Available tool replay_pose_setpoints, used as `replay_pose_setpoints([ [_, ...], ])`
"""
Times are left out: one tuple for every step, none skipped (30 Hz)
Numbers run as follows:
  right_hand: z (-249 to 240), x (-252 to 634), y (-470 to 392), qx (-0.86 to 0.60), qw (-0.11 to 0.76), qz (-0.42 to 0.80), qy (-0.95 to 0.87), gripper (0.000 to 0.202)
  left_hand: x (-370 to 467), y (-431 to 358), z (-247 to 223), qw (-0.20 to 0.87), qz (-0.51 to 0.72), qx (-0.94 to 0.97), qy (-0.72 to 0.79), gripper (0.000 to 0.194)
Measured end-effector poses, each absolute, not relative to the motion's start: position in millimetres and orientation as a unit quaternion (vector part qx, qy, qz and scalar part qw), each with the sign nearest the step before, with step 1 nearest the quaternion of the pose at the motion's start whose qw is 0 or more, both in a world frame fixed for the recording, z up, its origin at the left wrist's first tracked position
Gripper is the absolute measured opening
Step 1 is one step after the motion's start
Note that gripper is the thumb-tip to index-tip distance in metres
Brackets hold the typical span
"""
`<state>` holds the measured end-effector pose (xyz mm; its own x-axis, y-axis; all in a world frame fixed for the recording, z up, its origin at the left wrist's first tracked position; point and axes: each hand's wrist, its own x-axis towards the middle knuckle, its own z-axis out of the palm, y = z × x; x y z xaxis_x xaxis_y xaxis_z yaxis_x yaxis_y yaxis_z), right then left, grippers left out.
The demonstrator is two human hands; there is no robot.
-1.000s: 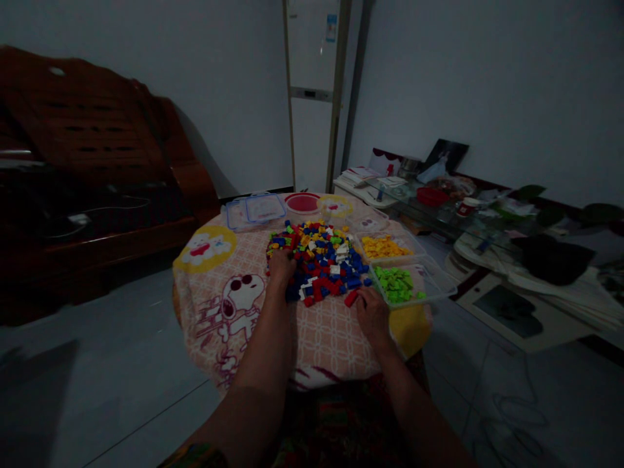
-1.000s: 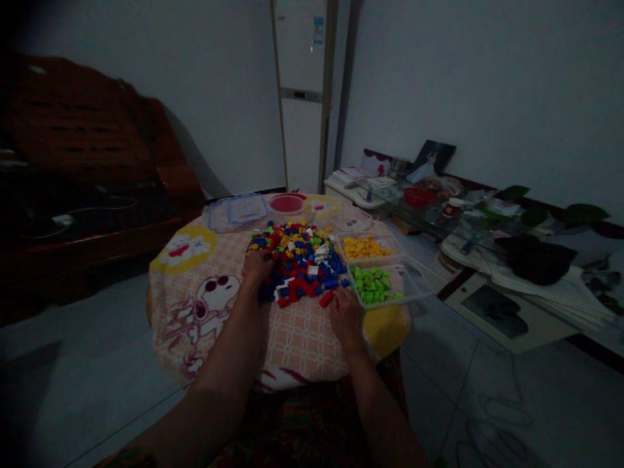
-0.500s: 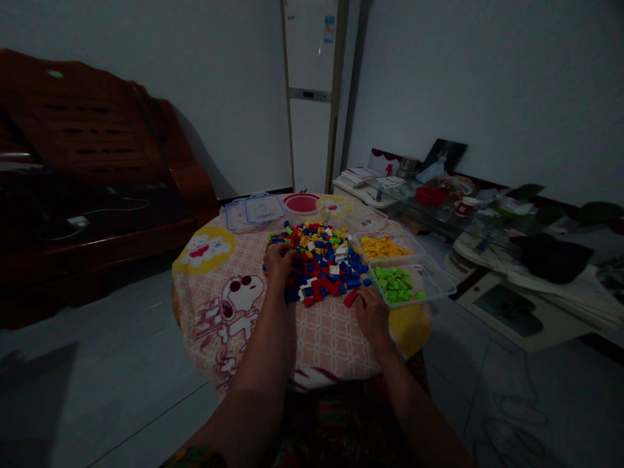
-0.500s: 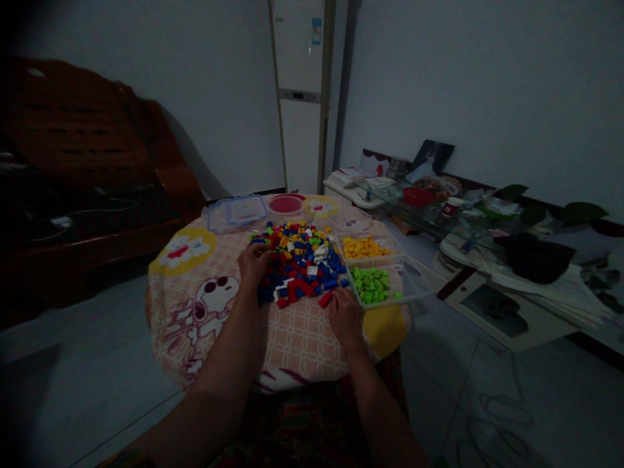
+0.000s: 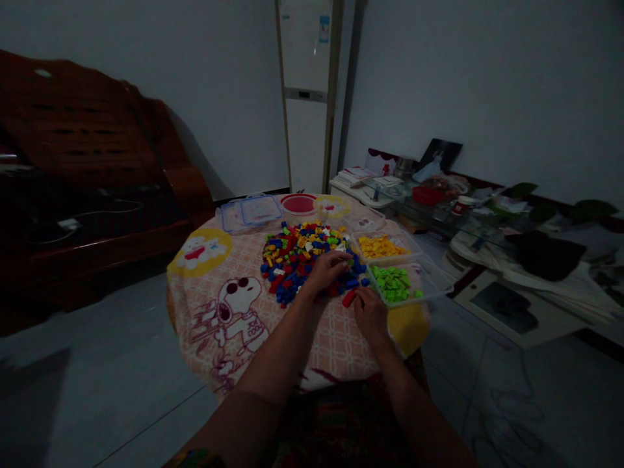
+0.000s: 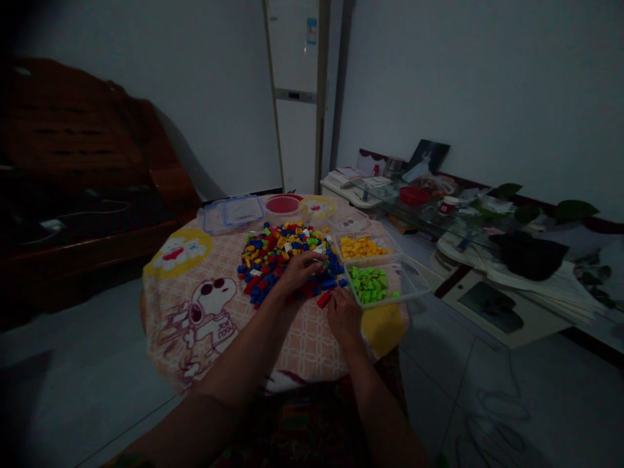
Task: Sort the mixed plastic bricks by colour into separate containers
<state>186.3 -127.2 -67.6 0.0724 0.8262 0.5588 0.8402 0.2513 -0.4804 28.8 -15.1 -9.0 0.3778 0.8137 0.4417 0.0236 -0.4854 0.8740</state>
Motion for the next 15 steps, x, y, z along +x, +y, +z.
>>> replay_pose_setpoints([
  [-67.4, 186.5, -127.1, -0.613, 0.398, -0.011, -0.683, 0.028, 41.7, -19.2, -9.8, 0.413, 0.461, 0.741, 0.262, 0.033],
  [-67.3, 186.7, -127.1, -0.614, 0.391, -0.013, -0.686, 0.028, 53.1, -22.8, -11.3, 0.408, 0.45, 0.758, 0.237, 0.035],
  [-67.1, 187.0, -127.1, -0.615, 0.385, -0.014, -0.688, 0.027, 62.7, -25.8, -13.3, 0.416, 0.444, 0.765, 0.213, 0.039],
  [-66.8, 187.1, -127.0, -0.617, 0.381, -0.015, -0.689, 0.027, 69.8, -28.1, -15.6, 0.428, 0.438, 0.766, 0.193, 0.044],
  [-66.6, 187.3, -127.0, -0.618, 0.378, -0.017, -0.689, 0.027, 74.3, -29.4, -18.0, 0.44, 0.433, 0.766, 0.178, 0.048],
  [-66.3, 187.4, -126.9, -0.618, 0.378, -0.017, -0.689, 0.027, 76.1, -29.9, -20.3, 0.451, 0.431, 0.763, 0.17, 0.051],
  [-66.1, 187.4, -126.9, -0.616, 0.38, -0.017, -0.69, 0.027, 75.2, -29.6, -22.1, 0.456, 0.434, 0.759, 0.17, 0.053],
  [-66.0, 187.3, -126.8, -0.614, 0.383, -0.016, -0.69, 0.027, 72.0, -28.6, -23.2, 0.455, 0.438, 0.755, 0.177, 0.054],
  [-65.9, 187.3, -126.7, -0.611, 0.387, -0.013, -0.69, 0.028, 67.0, -27.2, -23.5, 0.45, 0.444, 0.751, 0.191, 0.053],
  [-66.0, 187.1, -126.7, -0.609, 0.391, -0.009, -0.69, 0.028, 60.6, -25.4, -22.9, 0.44, 0.448, 0.749, 0.211, 0.051],
  [-66.1, 187.0, -126.6, -0.608, 0.396, -0.005, -0.688, 0.029, 53.3, -23.4, -21.6, 0.426, 0.449, 0.749, 0.236, 0.049],
  [-66.3, 186.9, -126.6, -0.608, 0.399, 0.0, -0.687, 0.03, 45.6, -21.3, -19.7, 0.408, 0.45, 0.748, 0.268, 0.046],
  [-66.5, 186.7, -126.6, -0.607, 0.401, 0.004, -0.686, 0.03, 37.7, -19.0, -17.4, 0.385, 0.451, 0.745, 0.304, 0.042],
  [-66.7, 186.6, -126.7, -0.607, 0.402, 0.006, -0.685, 0.03, 29.6, -16.5, -15.0, 0.358, 0.453, 0.74, 0.345, 0.039],
  [-66.9, 186.4, -126.7, -0.607, 0.403, 0.008, -0.685, 0.03, 21.4, -13.9, -12.7, 0.327, 0.456, 0.732, 0.387, 0.035],
])
